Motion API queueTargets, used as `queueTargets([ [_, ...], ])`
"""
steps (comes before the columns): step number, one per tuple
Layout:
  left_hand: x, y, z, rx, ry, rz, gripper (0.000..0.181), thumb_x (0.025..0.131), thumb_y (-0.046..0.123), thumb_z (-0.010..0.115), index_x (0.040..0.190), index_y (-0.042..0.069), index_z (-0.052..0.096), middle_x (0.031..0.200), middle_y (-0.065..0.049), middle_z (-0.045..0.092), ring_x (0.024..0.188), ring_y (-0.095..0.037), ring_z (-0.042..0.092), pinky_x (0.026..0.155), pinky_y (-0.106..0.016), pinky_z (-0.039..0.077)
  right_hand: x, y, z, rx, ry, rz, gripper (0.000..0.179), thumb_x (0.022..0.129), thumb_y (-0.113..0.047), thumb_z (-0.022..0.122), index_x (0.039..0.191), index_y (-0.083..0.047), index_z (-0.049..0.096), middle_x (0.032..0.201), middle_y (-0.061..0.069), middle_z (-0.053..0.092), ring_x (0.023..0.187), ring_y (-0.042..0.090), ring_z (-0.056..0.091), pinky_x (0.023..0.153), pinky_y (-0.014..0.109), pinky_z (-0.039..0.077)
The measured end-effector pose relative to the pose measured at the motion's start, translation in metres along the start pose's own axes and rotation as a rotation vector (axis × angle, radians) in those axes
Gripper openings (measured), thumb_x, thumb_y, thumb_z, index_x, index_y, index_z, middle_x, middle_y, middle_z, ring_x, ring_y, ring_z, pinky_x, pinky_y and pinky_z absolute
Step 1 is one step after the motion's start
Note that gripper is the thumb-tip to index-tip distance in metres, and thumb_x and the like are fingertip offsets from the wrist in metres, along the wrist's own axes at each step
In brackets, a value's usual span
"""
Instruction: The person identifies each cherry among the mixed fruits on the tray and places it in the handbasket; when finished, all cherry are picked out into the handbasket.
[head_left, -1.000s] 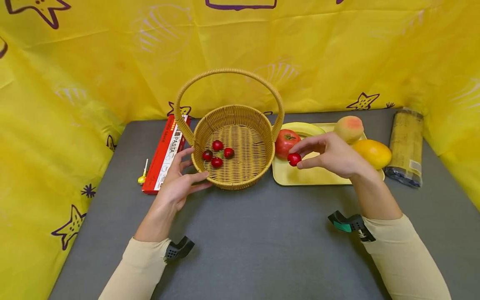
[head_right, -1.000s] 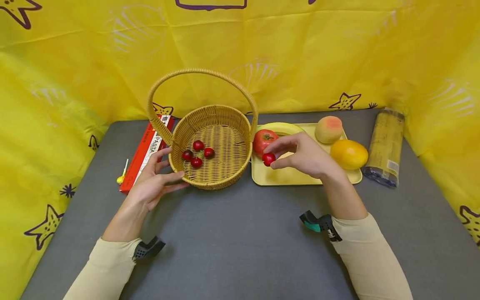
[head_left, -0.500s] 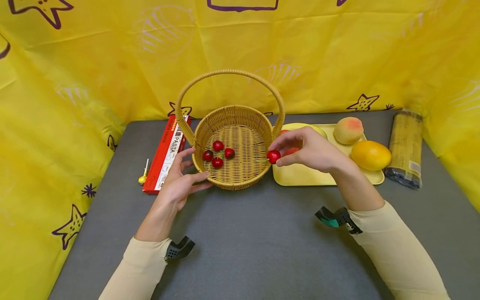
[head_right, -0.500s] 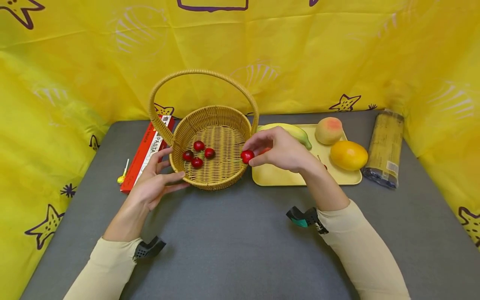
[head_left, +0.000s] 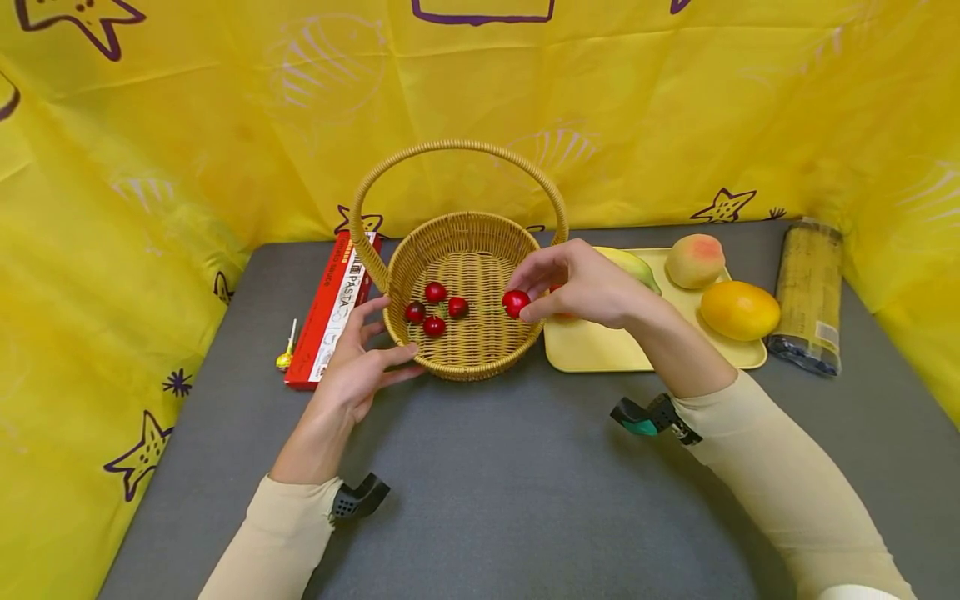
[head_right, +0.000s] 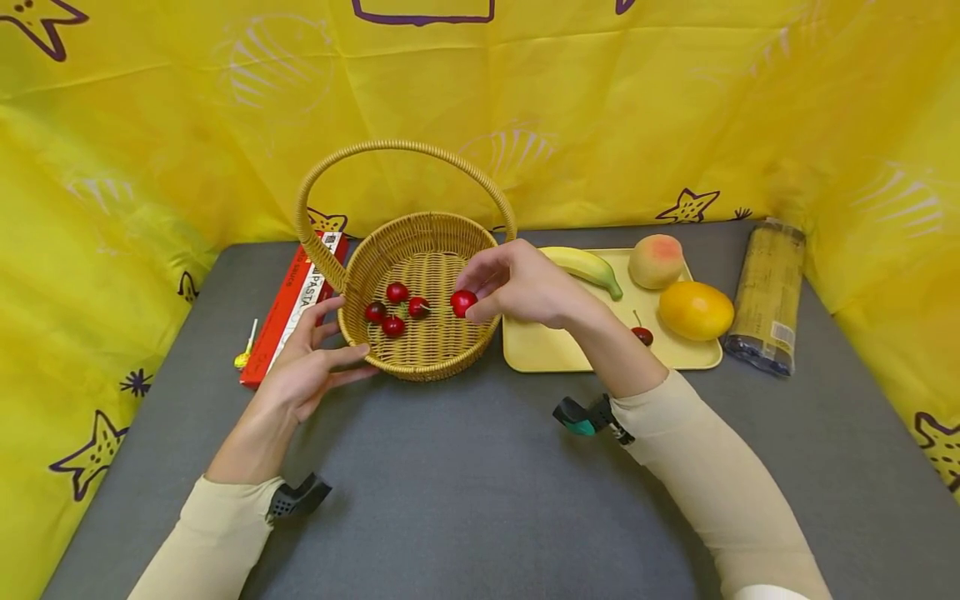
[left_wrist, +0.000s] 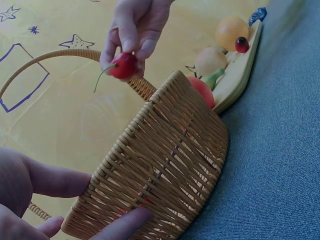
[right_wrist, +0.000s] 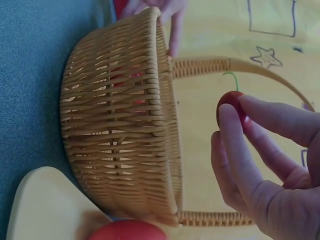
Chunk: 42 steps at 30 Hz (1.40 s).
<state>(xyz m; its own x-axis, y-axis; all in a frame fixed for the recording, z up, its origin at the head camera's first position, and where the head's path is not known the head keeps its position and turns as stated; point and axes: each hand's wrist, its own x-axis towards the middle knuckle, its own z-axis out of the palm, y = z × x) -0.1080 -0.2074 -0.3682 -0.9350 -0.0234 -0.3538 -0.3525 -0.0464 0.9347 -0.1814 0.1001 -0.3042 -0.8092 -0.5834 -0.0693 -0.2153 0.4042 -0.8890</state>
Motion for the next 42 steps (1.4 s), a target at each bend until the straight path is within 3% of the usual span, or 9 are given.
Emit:
queueTargets([
  [8,0.000,0.000,0.001,-0.004,-0.001,-0.003,0.087,0.095,-0.007,0.067,0.163,0.025,0.023,0.157,-0.019,0.026,0.124,-0.044,0.061,0.090,-0.047,0.063,0.022,-0.004,0.006,0.026,-0.041,0.022,0.029,0.080,-0.003,0.087,0.106,-0.009,0.076,0.100,0.008,0.076,0.096,0.025,0.070,0.088,0.031,0.060],
  [17,0.000,0.000,-0.001,-0.005,-0.001,-0.007,0.086,0.096,-0.007,0.066,0.163,0.025,0.023,0.158,-0.018,0.026,0.125,-0.045,0.060,0.089,-0.047,0.064,0.046,-0.014,0.014,0.039,-0.071,0.060,0.028,0.080,-0.004,0.086,0.105,-0.008,0.075,0.102,0.010,0.072,0.101,0.027,0.065,0.083,0.035,0.060],
  [28,0.001,-0.001,0.000,-0.005,-0.001,0.004,0.086,0.096,-0.008,0.066,0.163,0.024,0.023,0.155,-0.020,0.027,0.125,-0.046,0.060,0.089,-0.046,0.064,0.078,-0.021,0.029,0.072,-0.145,0.207,0.026,0.085,0.001,0.080,0.109,-0.005,0.071,0.105,0.015,0.065,0.089,0.029,0.071,0.083,0.040,0.065],
  [32,0.001,-0.001,0.000,-0.007,-0.002,0.004,0.086,0.096,-0.008,0.065,0.163,0.024,0.023,0.155,-0.020,0.027,0.126,-0.046,0.058,0.089,-0.047,0.064,0.087,-0.021,0.031,0.059,-0.161,0.241,0.026,0.087,0.004,0.077,0.110,-0.002,0.068,0.099,0.014,0.066,0.090,0.033,0.072,0.083,0.042,0.065],
  [42,0.000,-0.001,-0.001,-0.015,-0.002,0.010,0.087,0.095,-0.011,0.065,0.163,0.024,0.023,0.155,-0.019,0.028,0.127,-0.048,0.057,0.088,-0.047,0.064,0.110,-0.023,0.028,-0.052,-0.209,0.259,0.027,0.087,0.007,0.075,0.111,-0.002,0.068,0.095,0.010,0.063,0.080,0.023,0.068,0.081,0.036,0.064],
])
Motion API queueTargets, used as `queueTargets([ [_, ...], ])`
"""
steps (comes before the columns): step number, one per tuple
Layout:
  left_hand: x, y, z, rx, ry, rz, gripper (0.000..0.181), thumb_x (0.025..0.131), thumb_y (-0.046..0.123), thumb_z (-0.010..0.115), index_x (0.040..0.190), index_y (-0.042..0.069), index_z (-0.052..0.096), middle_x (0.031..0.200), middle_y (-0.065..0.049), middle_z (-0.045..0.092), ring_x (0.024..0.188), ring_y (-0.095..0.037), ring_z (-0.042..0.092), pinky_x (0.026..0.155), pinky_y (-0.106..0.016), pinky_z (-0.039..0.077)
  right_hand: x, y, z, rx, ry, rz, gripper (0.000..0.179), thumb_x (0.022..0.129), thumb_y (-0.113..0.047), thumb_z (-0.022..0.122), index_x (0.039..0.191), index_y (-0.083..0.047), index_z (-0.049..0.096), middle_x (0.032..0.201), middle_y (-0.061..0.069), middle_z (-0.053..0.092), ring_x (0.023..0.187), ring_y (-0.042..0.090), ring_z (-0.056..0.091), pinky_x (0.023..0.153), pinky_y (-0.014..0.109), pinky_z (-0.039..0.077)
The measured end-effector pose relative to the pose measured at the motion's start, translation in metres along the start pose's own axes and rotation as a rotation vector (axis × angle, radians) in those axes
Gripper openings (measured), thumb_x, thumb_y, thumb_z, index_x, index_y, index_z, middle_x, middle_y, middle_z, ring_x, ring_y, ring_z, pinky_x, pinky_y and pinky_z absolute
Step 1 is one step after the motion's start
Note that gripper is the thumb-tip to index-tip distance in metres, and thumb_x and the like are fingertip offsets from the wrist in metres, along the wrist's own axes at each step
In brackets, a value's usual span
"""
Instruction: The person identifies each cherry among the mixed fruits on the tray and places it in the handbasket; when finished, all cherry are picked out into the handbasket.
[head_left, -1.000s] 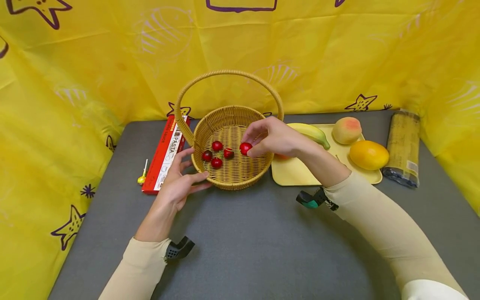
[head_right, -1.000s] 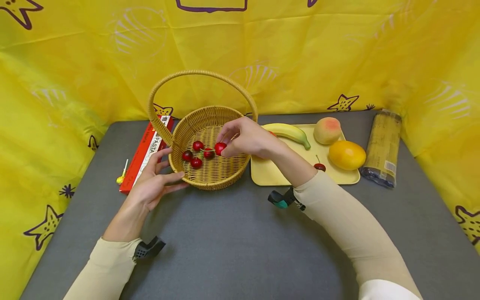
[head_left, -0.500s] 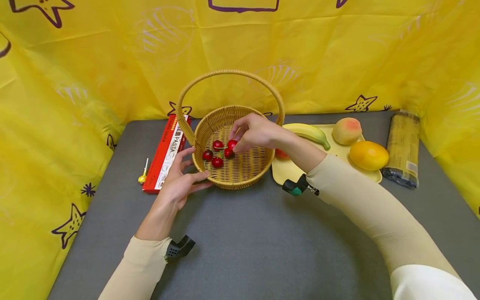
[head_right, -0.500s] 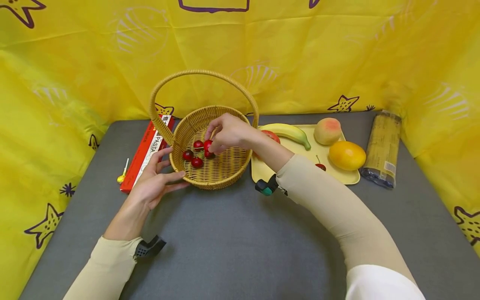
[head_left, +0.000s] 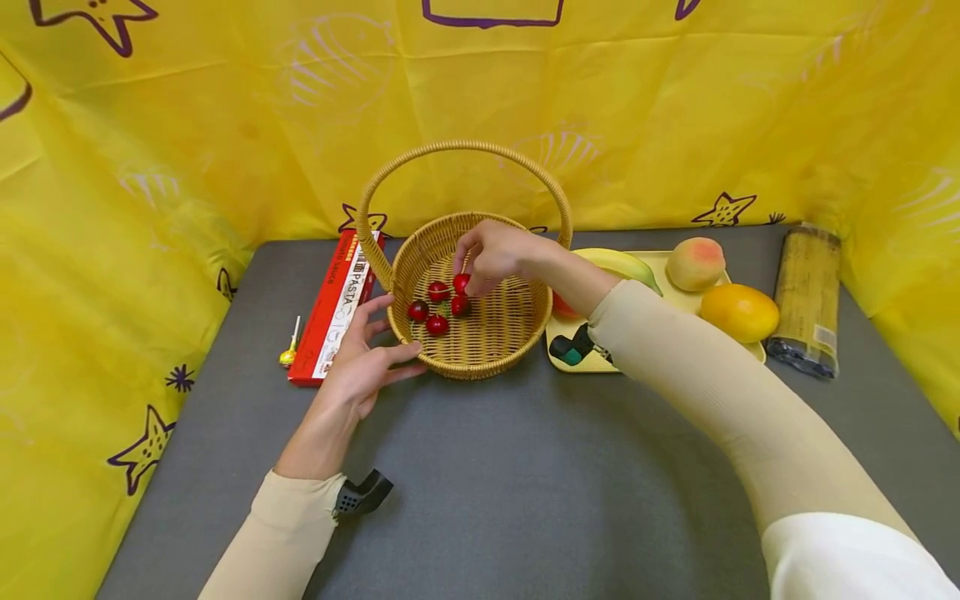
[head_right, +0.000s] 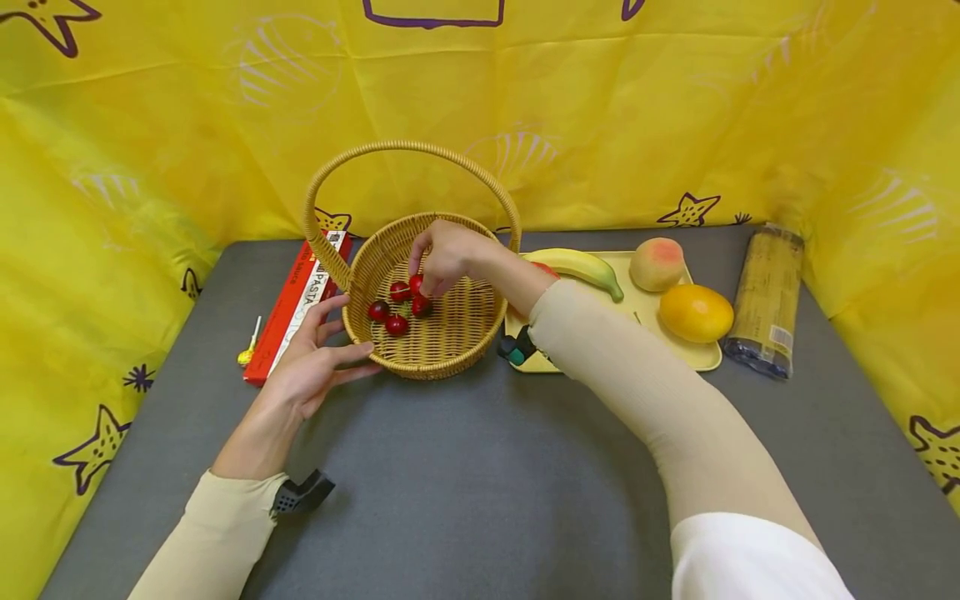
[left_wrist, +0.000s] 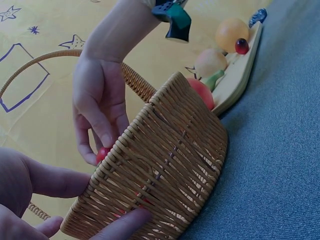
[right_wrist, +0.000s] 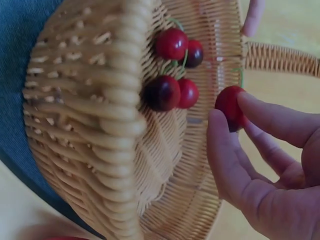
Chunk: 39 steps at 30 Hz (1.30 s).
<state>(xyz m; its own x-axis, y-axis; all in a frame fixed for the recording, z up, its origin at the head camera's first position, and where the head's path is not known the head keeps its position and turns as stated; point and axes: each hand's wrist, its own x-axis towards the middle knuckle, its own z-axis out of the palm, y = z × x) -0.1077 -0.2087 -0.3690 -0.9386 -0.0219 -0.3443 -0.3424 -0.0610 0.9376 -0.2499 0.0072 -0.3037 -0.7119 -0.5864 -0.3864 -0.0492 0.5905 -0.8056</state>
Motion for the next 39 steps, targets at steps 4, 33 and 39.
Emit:
queueTargets([
  [4,0.000,0.000,0.000,-0.006,0.001,0.000,0.087,0.094,-0.012,0.065,0.163,0.024,0.023,0.154,-0.019,0.029,0.127,-0.047,0.058,0.088,-0.048,0.064,0.006,-0.002,-0.005,-0.050,-0.007,0.015,0.028,0.086,0.007,0.076,0.112,-0.003,0.070,0.094,0.009,0.061,0.080,0.019,0.064,0.077,0.032,0.062],
  [33,-0.001,0.000,0.001,-0.010,0.002,0.011,0.085,0.094,-0.009,0.067,0.161,0.022,0.026,0.155,-0.020,0.028,0.116,-0.040,0.064,0.087,-0.046,0.065,0.040,0.000,-0.001,-0.229,-0.005,0.014,0.035,0.081,0.016,0.074,0.112,-0.001,0.075,0.091,0.006,0.059,0.071,0.013,0.057,0.073,0.031,0.061],
  [39,-0.001,0.000,0.001,-0.012,0.004,0.008,0.086,0.094,-0.010,0.066,0.162,0.023,0.026,0.156,-0.019,0.028,0.119,-0.043,0.062,0.086,-0.046,0.065,0.044,-0.004,0.001,-0.291,-0.002,0.011,0.034,0.081,0.013,0.076,0.112,-0.003,0.075,0.096,0.009,0.064,0.077,0.016,0.060,0.088,0.043,0.063],
])
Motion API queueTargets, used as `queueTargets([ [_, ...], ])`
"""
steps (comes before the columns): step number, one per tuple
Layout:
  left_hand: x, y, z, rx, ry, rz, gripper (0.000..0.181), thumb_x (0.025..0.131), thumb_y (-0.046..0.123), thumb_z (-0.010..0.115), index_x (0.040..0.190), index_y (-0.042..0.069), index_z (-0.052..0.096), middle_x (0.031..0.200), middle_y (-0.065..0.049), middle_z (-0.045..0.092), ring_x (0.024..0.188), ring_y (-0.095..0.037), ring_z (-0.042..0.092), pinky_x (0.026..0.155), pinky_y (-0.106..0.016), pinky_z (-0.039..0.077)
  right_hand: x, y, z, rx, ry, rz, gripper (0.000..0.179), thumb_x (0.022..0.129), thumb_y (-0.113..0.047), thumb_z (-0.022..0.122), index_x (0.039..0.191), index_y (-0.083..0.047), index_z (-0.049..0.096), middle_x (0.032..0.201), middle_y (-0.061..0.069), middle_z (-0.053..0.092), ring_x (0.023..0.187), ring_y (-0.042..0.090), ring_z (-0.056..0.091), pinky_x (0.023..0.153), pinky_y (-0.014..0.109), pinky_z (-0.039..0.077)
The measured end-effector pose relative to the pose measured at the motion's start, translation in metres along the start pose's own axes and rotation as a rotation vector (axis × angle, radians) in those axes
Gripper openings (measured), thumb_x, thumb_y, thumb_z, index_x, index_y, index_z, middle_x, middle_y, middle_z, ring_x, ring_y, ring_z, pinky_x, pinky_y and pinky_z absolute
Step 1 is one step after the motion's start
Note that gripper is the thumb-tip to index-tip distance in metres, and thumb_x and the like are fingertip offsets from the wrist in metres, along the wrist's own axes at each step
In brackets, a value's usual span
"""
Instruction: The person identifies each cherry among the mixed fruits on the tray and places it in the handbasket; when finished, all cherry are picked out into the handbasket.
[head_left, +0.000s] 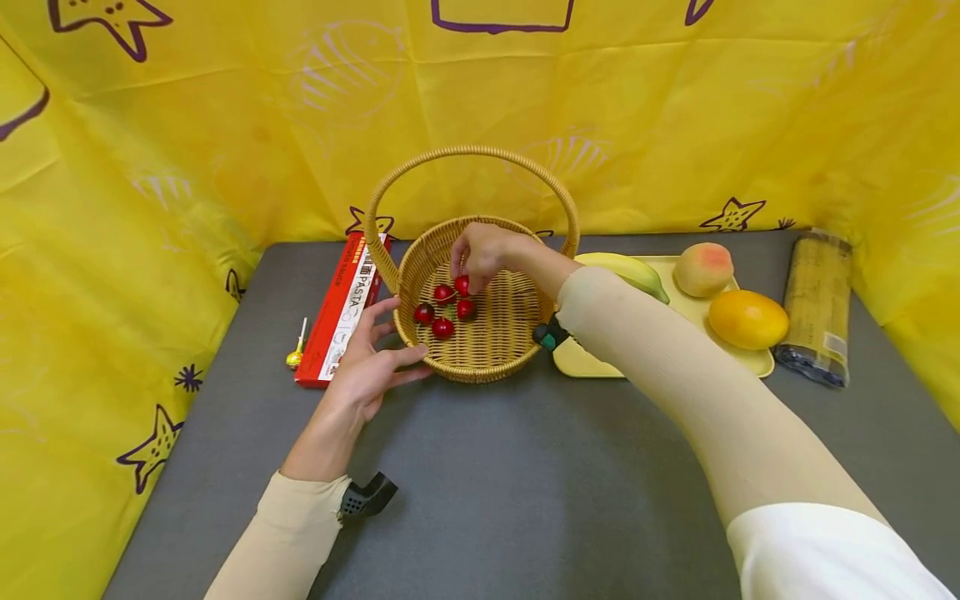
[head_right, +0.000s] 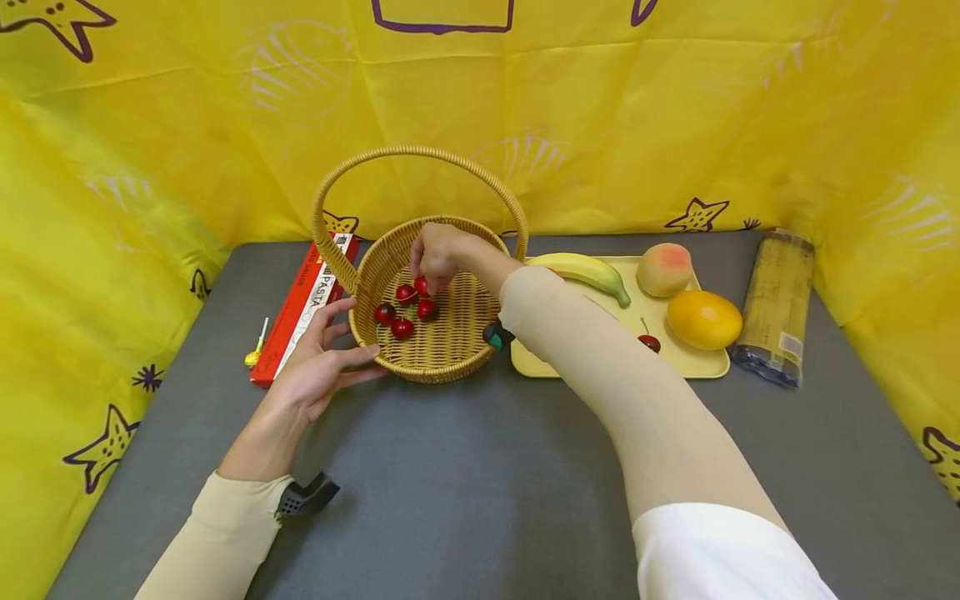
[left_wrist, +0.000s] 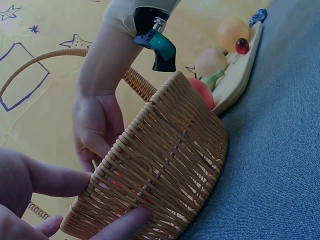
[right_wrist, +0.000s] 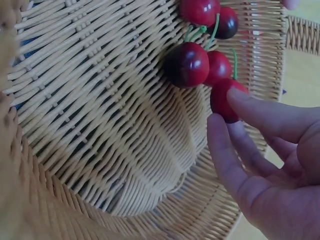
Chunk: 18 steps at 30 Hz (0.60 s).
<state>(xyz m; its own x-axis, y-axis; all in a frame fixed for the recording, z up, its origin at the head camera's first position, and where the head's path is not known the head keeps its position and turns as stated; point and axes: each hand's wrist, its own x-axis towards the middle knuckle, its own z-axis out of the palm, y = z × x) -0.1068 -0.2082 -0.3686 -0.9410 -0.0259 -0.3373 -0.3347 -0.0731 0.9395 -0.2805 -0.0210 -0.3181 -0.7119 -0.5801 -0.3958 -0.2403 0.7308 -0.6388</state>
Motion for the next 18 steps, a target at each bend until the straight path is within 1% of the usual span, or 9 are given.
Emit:
queueTargets([
  [2,0.0002,0.0001,-0.0003,-0.004,0.000,-0.003,0.086,0.094,-0.010,0.066,0.161,0.024,0.026,0.156,-0.018,0.028,0.122,-0.044,0.061,0.085,-0.046,0.065,0.0010,-0.0014,0.0002,-0.006,-0.005,0.003,0.034,0.082,0.013,0.076,0.112,-0.002,0.075,0.100,0.010,0.065,0.079,0.017,0.061,0.093,0.045,0.062],
  [4,-0.0001,0.0005,-0.0004,-0.005,-0.002,-0.002,0.086,0.094,-0.010,0.066,0.162,0.024,0.026,0.157,-0.018,0.027,0.124,-0.046,0.060,0.086,-0.046,0.065,0.0020,-0.0029,0.0003,-0.022,-0.008,0.004,0.033,0.082,0.012,0.076,0.111,-0.003,0.075,0.102,0.010,0.064,0.080,0.017,0.062,0.092,0.044,0.063],
  [8,0.0001,0.0003,-0.0007,-0.009,-0.001,-0.004,0.086,0.094,-0.010,0.066,0.161,0.024,0.026,0.156,-0.017,0.028,0.124,-0.046,0.059,0.086,-0.046,0.065,0.0033,-0.0059,0.0011,-0.046,-0.015,0.002,0.033,0.081,0.012,0.077,0.110,-0.004,0.076,0.101,0.009,0.065,0.079,0.016,0.062,0.092,0.045,0.062],
  [11,0.0000,0.0002,-0.0008,-0.008,0.001,-0.005,0.086,0.094,-0.010,0.066,0.161,0.024,0.026,0.156,-0.017,0.028,0.122,-0.045,0.060,0.086,-0.046,0.065,0.0041,-0.0076,0.0016,-0.039,-0.031,0.003,0.034,0.081,0.014,0.076,0.110,-0.004,0.076,0.101,0.010,0.065,0.078,0.016,0.061,0.095,0.048,0.061],
  [13,-0.0002,0.0004,-0.0007,-0.004,-0.002,-0.006,0.086,0.094,-0.010,0.066,0.162,0.024,0.026,0.156,-0.018,0.028,0.121,-0.045,0.061,0.086,-0.047,0.065,0.0046,-0.0082,0.0017,-0.030,-0.042,0.004,0.035,0.081,0.014,0.075,0.111,-0.003,0.076,0.104,0.010,0.064,0.078,0.016,0.060,0.096,0.049,0.061],
  [18,0.0001,0.0005,-0.0004,-0.006,-0.003,-0.013,0.085,0.094,-0.009,0.067,0.161,0.024,0.026,0.156,-0.017,0.028,0.120,-0.044,0.062,0.087,-0.047,0.065,0.0069,-0.0085,0.0022,-0.045,-0.051,0.006,0.035,0.082,0.014,0.075,0.112,-0.003,0.075,0.109,0.011,0.062,0.080,0.017,0.060,0.094,0.046,0.062],
])
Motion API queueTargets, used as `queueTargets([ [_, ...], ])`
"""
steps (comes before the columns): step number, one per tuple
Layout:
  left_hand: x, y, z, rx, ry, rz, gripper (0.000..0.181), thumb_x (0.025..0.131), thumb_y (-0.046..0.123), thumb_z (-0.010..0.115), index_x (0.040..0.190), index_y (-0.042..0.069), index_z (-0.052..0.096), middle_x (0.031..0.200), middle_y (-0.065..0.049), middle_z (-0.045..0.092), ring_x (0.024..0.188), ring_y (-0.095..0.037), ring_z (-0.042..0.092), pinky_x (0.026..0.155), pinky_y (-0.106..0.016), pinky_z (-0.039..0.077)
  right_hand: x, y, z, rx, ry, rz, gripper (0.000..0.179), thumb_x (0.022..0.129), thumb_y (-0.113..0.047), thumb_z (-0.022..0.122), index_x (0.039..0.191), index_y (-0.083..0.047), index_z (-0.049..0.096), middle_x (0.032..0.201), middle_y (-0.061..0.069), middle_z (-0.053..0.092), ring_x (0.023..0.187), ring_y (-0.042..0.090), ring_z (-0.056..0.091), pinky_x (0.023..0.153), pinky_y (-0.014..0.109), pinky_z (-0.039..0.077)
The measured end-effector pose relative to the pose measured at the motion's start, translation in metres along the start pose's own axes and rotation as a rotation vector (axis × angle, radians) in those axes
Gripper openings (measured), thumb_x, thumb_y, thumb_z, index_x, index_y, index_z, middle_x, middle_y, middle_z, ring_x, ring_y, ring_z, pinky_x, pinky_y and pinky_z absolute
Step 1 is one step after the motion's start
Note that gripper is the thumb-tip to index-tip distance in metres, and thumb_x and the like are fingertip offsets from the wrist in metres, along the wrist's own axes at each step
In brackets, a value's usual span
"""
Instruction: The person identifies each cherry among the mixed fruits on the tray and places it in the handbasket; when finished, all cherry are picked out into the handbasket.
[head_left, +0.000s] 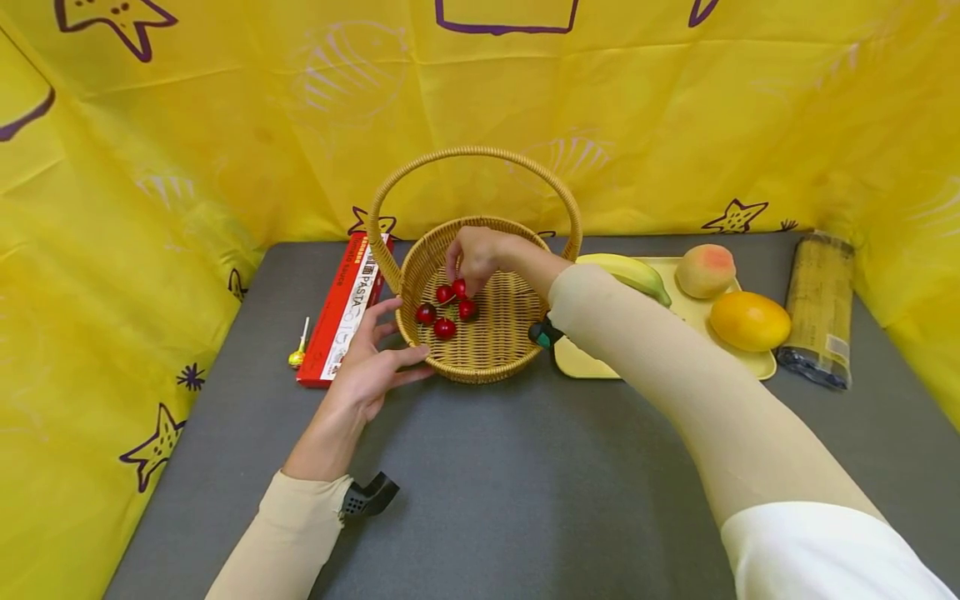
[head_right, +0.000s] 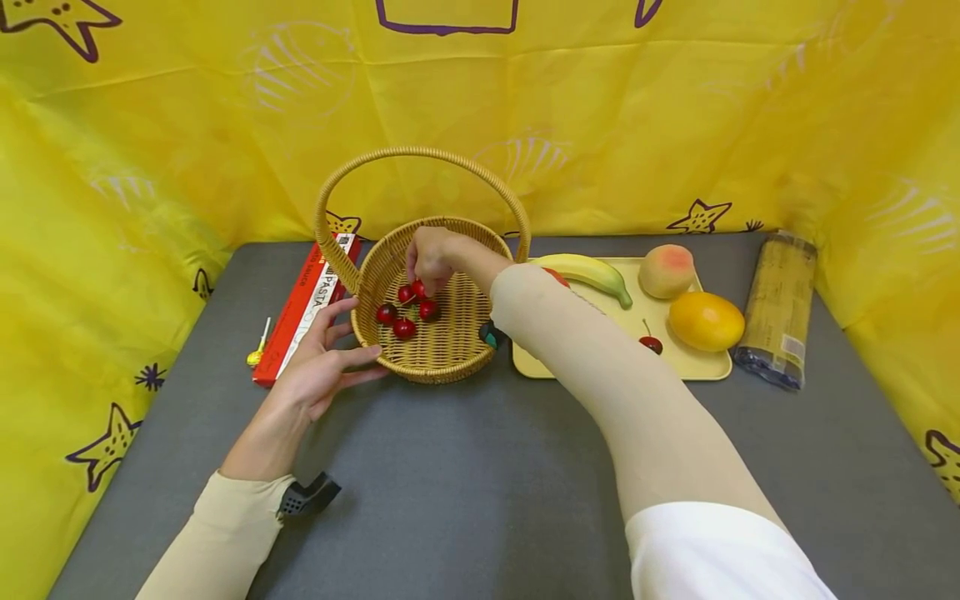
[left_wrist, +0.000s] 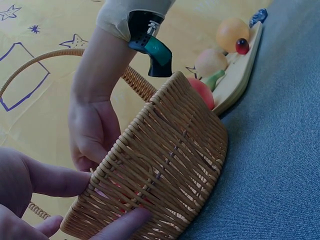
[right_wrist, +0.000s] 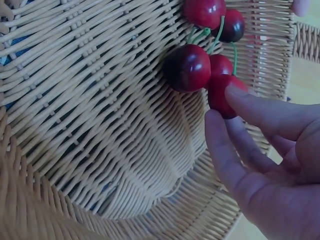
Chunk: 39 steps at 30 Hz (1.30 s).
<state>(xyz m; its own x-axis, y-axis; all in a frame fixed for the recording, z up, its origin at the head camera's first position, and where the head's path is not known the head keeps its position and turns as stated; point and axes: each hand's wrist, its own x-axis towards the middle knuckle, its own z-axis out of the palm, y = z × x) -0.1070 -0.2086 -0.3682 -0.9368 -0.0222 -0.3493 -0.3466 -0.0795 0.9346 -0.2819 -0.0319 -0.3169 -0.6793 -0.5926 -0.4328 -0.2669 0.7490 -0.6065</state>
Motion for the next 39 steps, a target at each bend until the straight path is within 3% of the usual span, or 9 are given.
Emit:
queueTargets([
  [7,-0.0007,0.0001,-0.0002,0.000,0.002,0.002,0.086,0.094,-0.010,0.067,0.161,0.025,0.026,0.154,-0.017,0.030,0.123,-0.047,0.060,0.087,-0.048,0.064,0.0041,0.0004,0.0009,-0.045,0.002,0.012,0.036,0.079,0.014,0.076,0.110,-0.005,0.075,0.101,0.007,0.058,0.079,0.015,0.060,0.086,0.038,0.063],
  [13,-0.0004,0.0000,-0.0007,-0.006,-0.003,0.007,0.086,0.094,-0.010,0.066,0.161,0.025,0.026,0.154,-0.017,0.029,0.123,-0.047,0.061,0.087,-0.049,0.064,0.0046,0.0020,0.0014,-0.022,-0.029,0.010,0.035,0.081,0.014,0.074,0.112,-0.004,0.075,0.098,0.007,0.059,0.076,0.014,0.058,0.078,0.032,0.060],
  [16,-0.0005,0.0002,0.0000,-0.006,-0.001,0.003,0.086,0.094,-0.010,0.066,0.161,0.025,0.026,0.154,-0.017,0.030,0.122,-0.047,0.061,0.086,-0.048,0.065,0.0044,0.0032,0.0023,-0.003,-0.040,0.008,0.036,0.082,0.015,0.073,0.114,-0.003,0.074,0.099,0.008,0.060,0.074,0.014,0.057,0.079,0.036,0.058],
  [23,-0.0008,0.0000,0.0002,-0.004,0.004,0.002,0.087,0.093,-0.011,0.067,0.161,0.025,0.026,0.154,-0.017,0.031,0.122,-0.047,0.061,0.086,-0.047,0.065,0.0055,0.0045,0.0015,0.007,-0.060,0.012,0.037,0.083,0.013,0.074,0.116,-0.003,0.074,0.100,0.007,0.058,0.074,0.014,0.055,0.073,0.032,0.058],
  [33,-0.0010,0.0000,0.0002,-0.007,0.000,0.004,0.087,0.093,-0.011,0.067,0.161,0.025,0.026,0.153,-0.017,0.031,0.122,-0.047,0.061,0.086,-0.047,0.065,0.0028,0.0043,0.0014,0.028,-0.086,0.020,0.038,0.086,0.012,0.074,0.121,-0.003,0.073,0.096,0.005,0.055,0.075,0.014,0.055,0.085,0.040,0.062],
  [39,-0.0018,0.0002,-0.0002,0.000,0.001,0.006,0.087,0.093,-0.010,0.068,0.161,0.025,0.026,0.154,-0.018,0.031,0.122,-0.047,0.061,0.086,-0.048,0.065,0.0009,0.0034,-0.0005,0.026,-0.076,0.006,0.037,0.087,0.011,0.073,0.122,-0.002,0.074,0.104,0.008,0.059,0.083,0.017,0.058,0.095,0.045,0.062],
])
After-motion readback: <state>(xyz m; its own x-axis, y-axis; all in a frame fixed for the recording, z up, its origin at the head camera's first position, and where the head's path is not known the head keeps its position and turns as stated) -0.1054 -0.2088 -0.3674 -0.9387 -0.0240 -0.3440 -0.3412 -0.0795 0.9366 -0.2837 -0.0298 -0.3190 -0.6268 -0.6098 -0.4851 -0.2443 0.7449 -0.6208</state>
